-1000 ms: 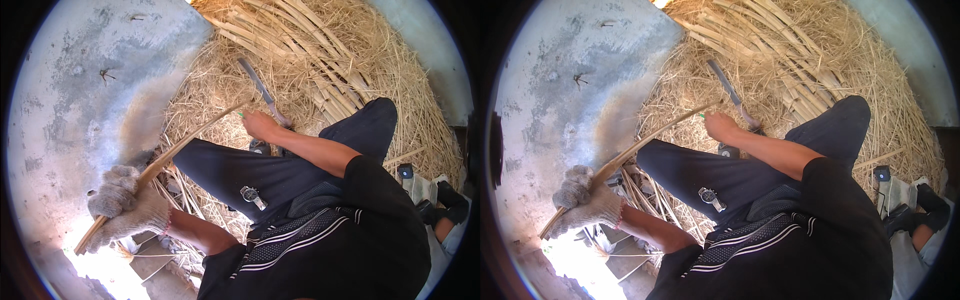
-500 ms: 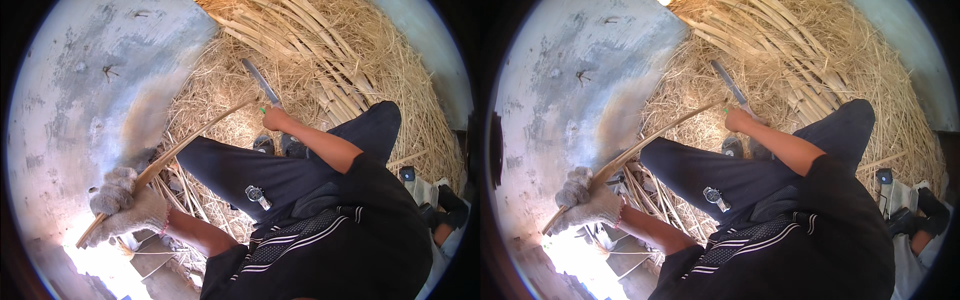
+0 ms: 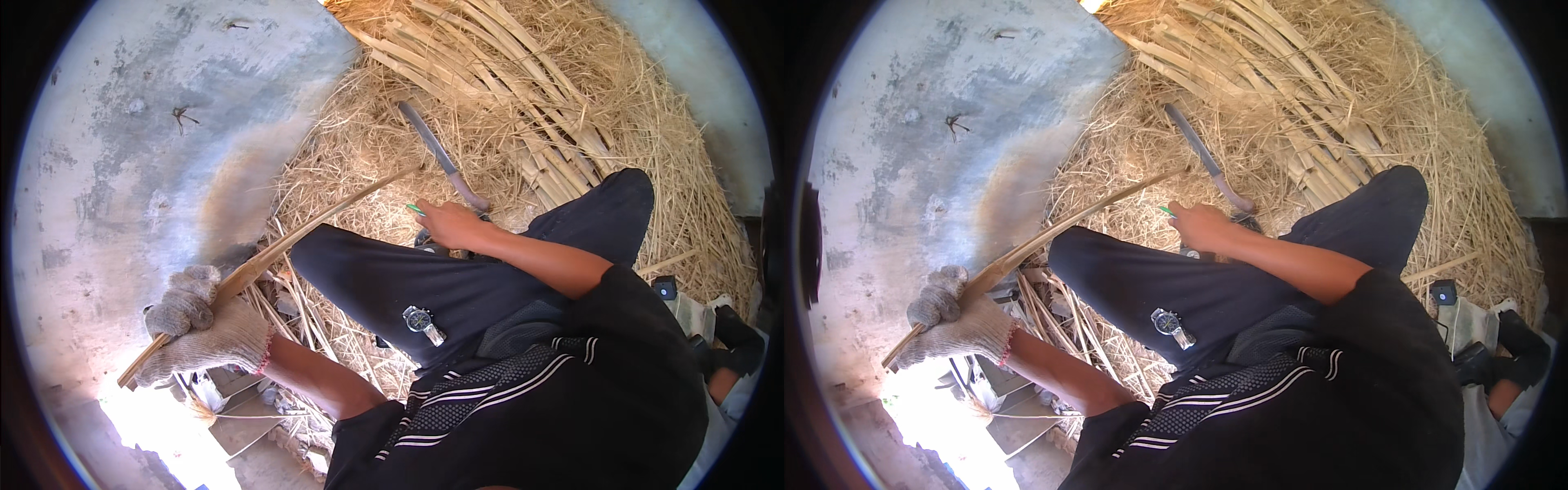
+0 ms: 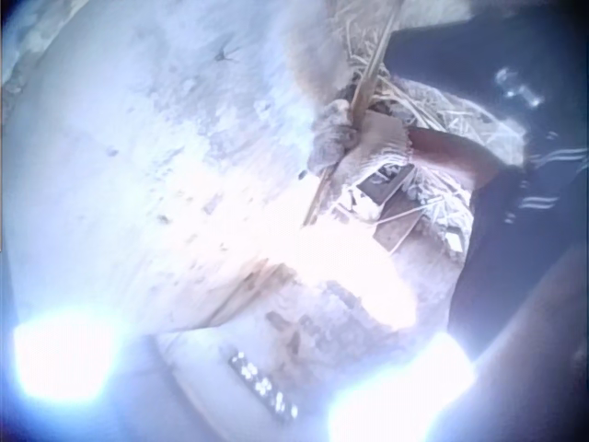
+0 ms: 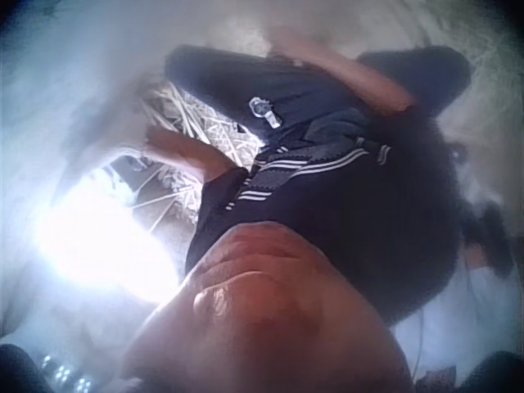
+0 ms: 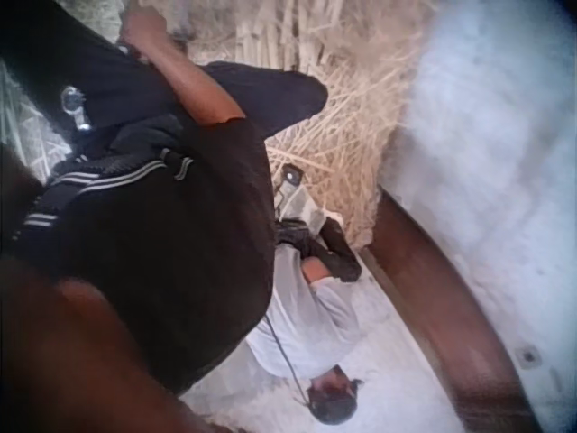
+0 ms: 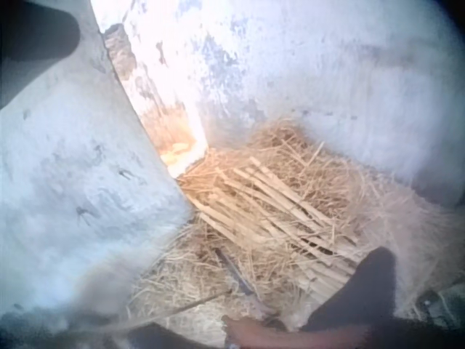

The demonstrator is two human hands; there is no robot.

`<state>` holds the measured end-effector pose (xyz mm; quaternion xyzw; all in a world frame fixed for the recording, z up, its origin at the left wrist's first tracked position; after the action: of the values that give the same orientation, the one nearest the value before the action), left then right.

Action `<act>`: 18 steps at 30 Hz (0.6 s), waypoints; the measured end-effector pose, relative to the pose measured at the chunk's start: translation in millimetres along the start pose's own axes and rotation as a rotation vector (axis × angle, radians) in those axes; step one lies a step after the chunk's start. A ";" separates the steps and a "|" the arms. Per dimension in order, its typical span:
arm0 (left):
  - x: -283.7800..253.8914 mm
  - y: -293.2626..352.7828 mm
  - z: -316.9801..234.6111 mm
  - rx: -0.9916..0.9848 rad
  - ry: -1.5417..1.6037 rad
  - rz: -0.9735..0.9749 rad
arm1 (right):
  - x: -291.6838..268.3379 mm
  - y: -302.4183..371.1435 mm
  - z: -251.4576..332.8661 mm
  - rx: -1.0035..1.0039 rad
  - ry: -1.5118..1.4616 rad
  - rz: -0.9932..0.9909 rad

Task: The person sits cross-legged on a floor covered with straw and bamboo debris. They hold a long bamboo strip in their left hand and use a green-handled knife in their right hand to split the strip lengthwise into thinner slivers. The person repeatedly peels and separates the bamboo layers, dropping the finished pieces onto the pile below.

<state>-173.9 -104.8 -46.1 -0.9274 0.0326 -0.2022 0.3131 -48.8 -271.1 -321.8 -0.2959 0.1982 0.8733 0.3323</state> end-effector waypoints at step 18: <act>0.1 4.1 1.3 0.081 0.028 0.031 | 4.8 -29.5 -15.3 0.051 0.018 -0.028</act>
<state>-173.0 -107.4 -49.5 -0.9104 0.0434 -0.2116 0.3529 -25.2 -256.6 -340.8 -0.2981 0.2193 0.8606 0.3499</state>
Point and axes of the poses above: each hand's wrist, its own y-axis away from the middle knuckle, its own x-axis out of the palm, z = x × y, the point moved 1 cm from there along -y, towards the middle knuckle, and after that the axes turned 13 degrees about -z, right-handed, at the moved point
